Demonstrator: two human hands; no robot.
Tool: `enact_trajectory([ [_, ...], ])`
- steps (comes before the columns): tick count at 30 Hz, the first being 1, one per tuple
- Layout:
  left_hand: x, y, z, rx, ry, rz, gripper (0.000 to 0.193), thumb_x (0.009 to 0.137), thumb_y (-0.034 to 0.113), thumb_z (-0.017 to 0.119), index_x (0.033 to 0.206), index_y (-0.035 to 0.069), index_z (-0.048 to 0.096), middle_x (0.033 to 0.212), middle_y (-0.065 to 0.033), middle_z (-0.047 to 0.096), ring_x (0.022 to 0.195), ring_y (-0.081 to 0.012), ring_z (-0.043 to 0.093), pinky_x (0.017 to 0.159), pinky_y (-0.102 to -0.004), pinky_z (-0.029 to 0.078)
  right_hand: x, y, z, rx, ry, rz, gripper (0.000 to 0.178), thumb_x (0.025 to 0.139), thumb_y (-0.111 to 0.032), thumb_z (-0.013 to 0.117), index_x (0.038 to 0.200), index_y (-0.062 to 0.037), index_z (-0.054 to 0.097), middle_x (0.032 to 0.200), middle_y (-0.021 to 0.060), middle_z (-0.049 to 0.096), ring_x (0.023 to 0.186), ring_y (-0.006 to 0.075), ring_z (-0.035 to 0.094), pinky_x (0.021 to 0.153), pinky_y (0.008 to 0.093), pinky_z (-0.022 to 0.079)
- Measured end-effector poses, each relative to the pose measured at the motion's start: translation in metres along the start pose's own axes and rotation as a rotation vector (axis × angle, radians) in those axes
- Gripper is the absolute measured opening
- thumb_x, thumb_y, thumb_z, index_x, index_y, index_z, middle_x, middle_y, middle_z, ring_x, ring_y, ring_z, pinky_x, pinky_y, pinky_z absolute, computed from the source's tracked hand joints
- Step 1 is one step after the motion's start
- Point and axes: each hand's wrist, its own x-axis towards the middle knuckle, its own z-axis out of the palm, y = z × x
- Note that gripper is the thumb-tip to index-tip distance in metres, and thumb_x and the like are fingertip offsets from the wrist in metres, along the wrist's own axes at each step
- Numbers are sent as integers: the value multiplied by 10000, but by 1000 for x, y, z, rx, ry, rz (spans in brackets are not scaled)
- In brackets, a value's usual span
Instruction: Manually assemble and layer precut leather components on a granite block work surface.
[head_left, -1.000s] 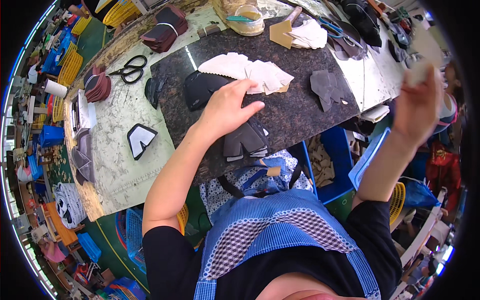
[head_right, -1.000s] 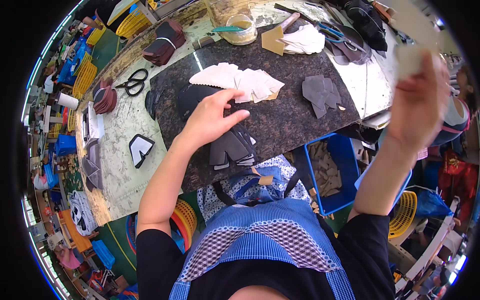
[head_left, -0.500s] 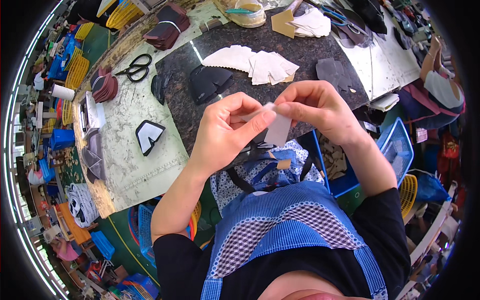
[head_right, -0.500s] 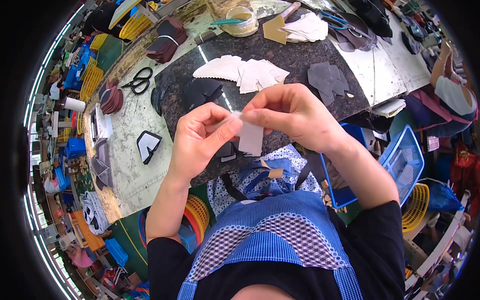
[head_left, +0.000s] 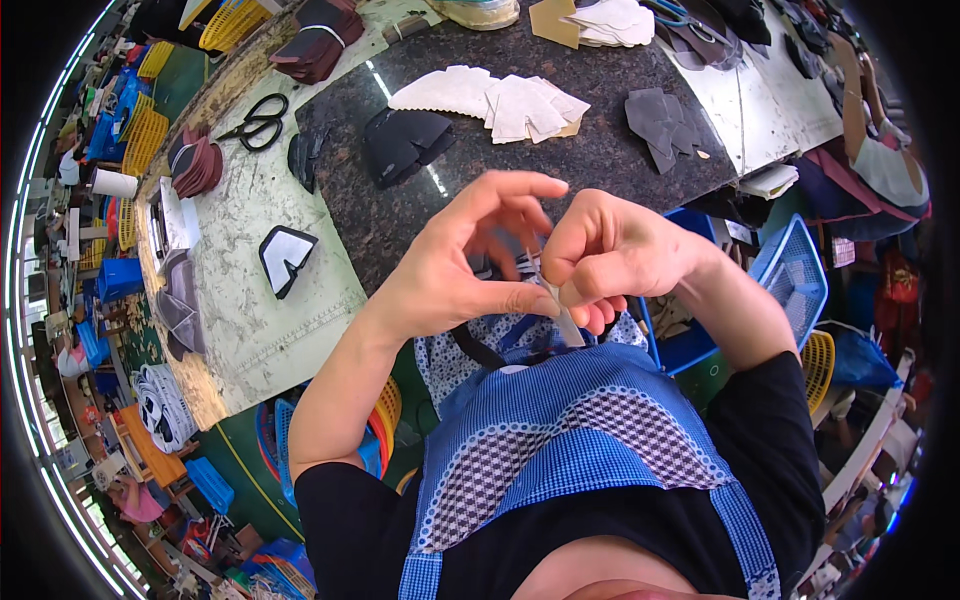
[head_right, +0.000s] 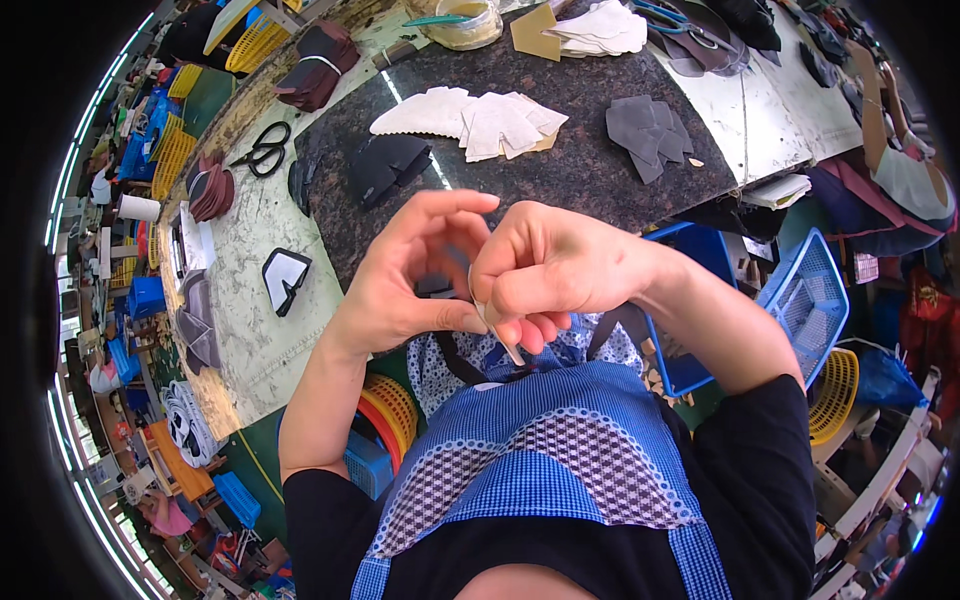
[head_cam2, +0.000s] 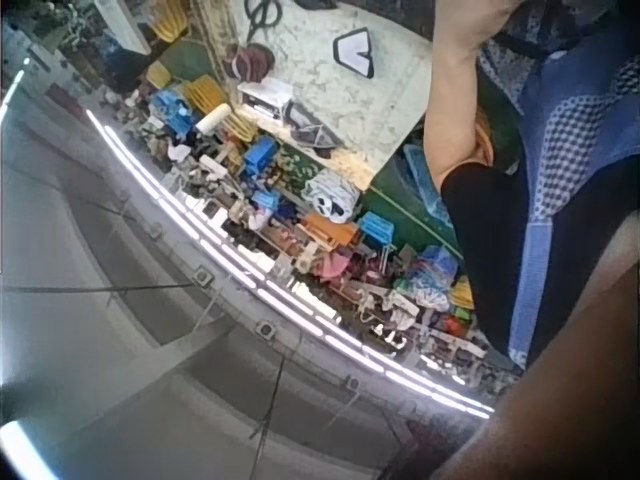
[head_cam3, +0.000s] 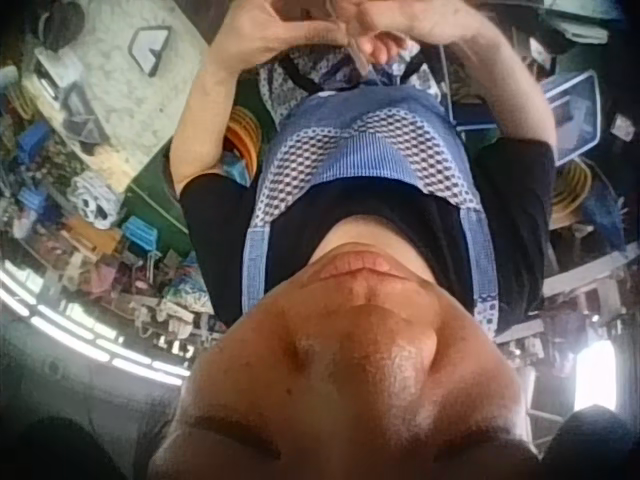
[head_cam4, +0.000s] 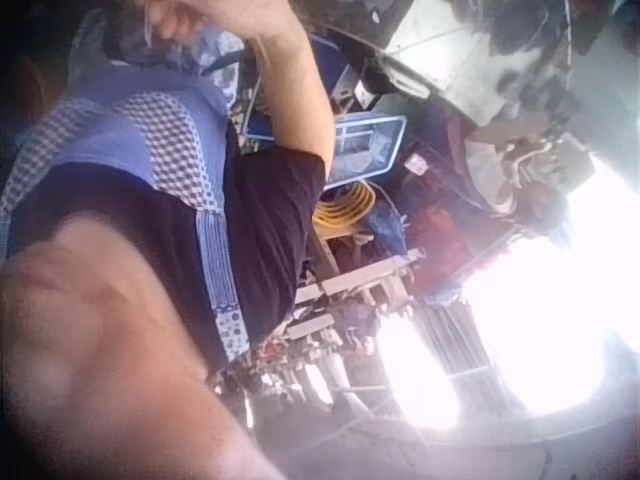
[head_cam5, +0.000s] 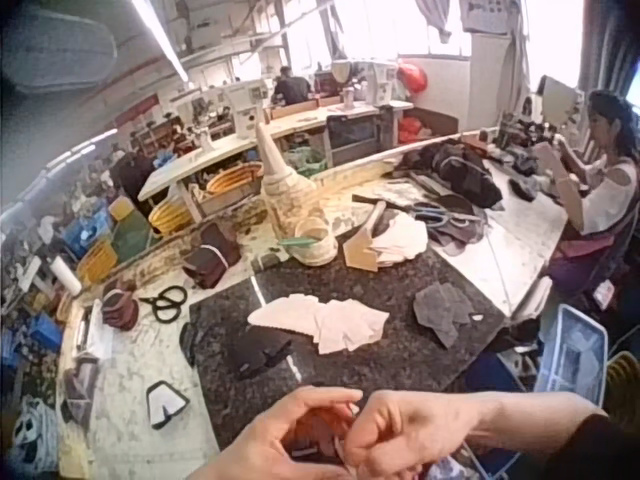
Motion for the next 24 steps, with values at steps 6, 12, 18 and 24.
enact_trajectory([
  [6,-10,3,15,939,142,802,377,656,112,897,999,126,742,1158,-83,660,1036,-293,631,885,-417,538,0,32,3,181,74,-131,188,824,-83,574,734,19,704,658,62,688,548,89,625,480,210,434],
  [12,-20,1,26,1101,152,923,266,697,103,845,940,111,736,1141,-38,664,1067,-239,625,934,-413,530,-4,47,4,146,35,-214,157,808,-96,596,739,10,690,685,65,678,590,96,627,509,230,452],
  [18,-104,8,35,1150,255,735,169,757,40,766,891,115,695,1129,-31,703,1200,-247,604,1066,-441,466,-111,132,-65,59,736,31,207,808,-203,646,749,-9,685,824,115,697,707,156,673,620,299,537],
  [24,-111,-14,31,-37,360,-119,164,919,105,629,864,71,479,1188,-278,684,1365,-363,511,1165,-513,327,-108,117,-25,-919,718,479,371,815,-383,769,846,-17,720,757,100,701,683,218,677,625,362,521],
])
